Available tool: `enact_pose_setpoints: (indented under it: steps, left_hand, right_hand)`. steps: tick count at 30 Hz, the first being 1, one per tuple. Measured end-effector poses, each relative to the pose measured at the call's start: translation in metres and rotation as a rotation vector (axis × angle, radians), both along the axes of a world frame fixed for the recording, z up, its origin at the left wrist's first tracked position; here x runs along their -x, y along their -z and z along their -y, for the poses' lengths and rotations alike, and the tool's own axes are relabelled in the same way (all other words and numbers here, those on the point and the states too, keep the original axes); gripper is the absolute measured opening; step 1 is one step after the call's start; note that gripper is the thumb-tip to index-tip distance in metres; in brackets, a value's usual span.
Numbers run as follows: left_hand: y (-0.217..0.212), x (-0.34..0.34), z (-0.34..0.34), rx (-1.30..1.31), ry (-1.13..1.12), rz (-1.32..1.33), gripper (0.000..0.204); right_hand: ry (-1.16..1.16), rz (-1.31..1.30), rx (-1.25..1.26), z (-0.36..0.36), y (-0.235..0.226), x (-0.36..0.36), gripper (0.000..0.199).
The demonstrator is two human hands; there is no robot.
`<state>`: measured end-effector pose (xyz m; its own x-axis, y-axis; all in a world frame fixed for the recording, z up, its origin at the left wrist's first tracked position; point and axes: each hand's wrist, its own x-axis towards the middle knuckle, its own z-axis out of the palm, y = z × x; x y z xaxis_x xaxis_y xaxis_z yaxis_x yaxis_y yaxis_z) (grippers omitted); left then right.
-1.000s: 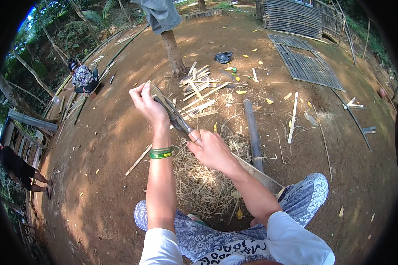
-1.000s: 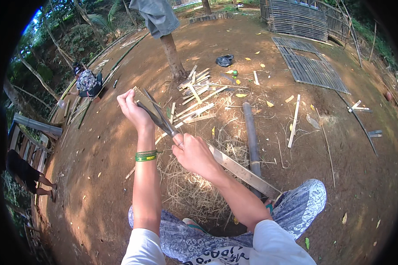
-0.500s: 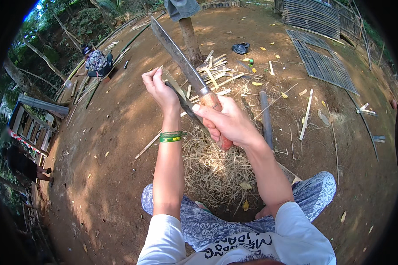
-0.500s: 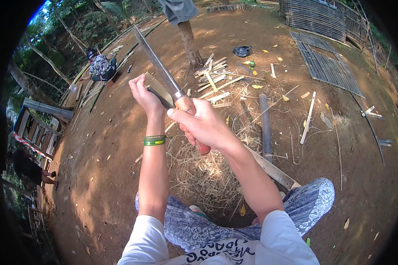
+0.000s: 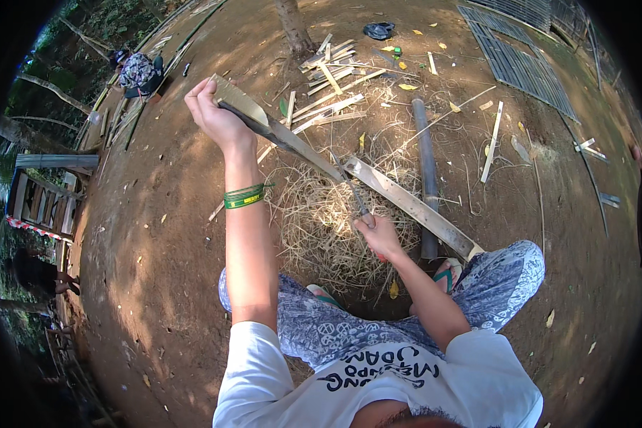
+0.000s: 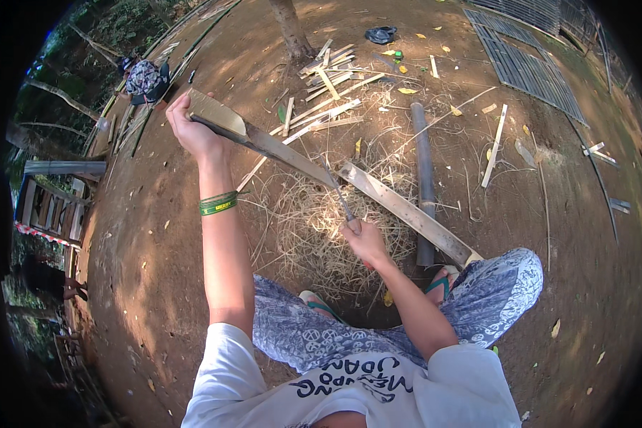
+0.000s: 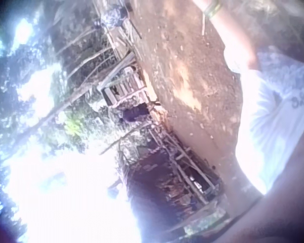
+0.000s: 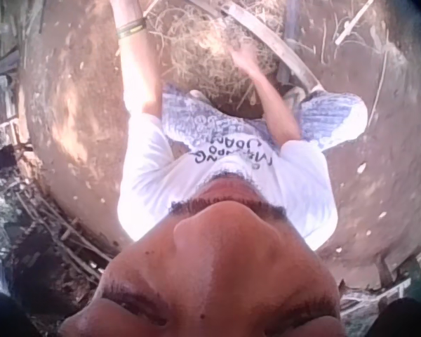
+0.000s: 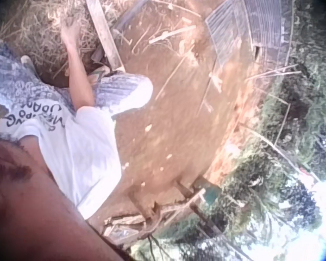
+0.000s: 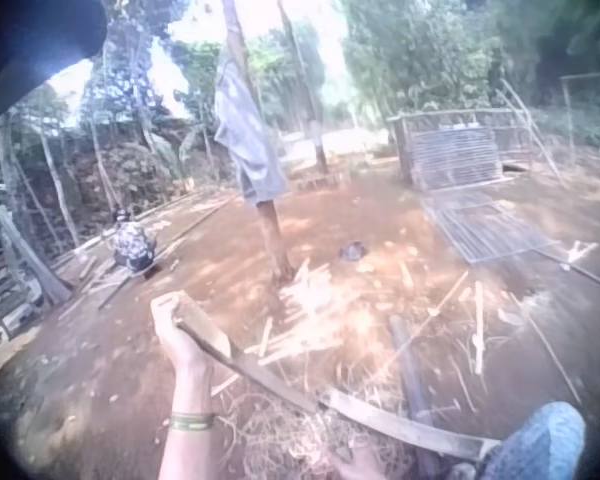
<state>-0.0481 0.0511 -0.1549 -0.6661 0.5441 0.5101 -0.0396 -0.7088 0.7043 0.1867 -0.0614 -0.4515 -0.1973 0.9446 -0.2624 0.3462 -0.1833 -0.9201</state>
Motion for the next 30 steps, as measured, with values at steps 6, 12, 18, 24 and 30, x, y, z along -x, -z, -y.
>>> enact_pose_setpoints:
  steps: [6, 12, 18, 24, 30]
  left_hand:
    - [0.008, 0.028, 0.008, -0.007, -0.02, 0.072, 0.019]
    - [0.015, 0.045, 0.012, 0.011, -0.043, 0.109, 0.021]
    - [0.015, 0.059, 0.02, 0.043, 0.005, 0.204, 0.02]
    - [0.008, 0.049, 0.021, 0.025, 0.109, 0.194, 0.024]
    - [-0.006, 0.039, -0.01, 0.073, 0.438, -0.039, 0.04]
  right_hand:
    - [-0.026, 0.365, 0.068, 0.033, 0.085, -0.033, 0.042]
    - [0.111, 0.571, 0.187, 0.013, 0.085, -0.047, 0.036]
    - [0.405, 0.546, 0.134, -0.054, 0.057, -0.086, 0.05]
    - [0.457, 0.459, -0.107, -0.072, 0.019, -0.113, 0.043]
    - [0.391, 0.095, -0.2, -0.052, -0.033, -0.067, 0.045]
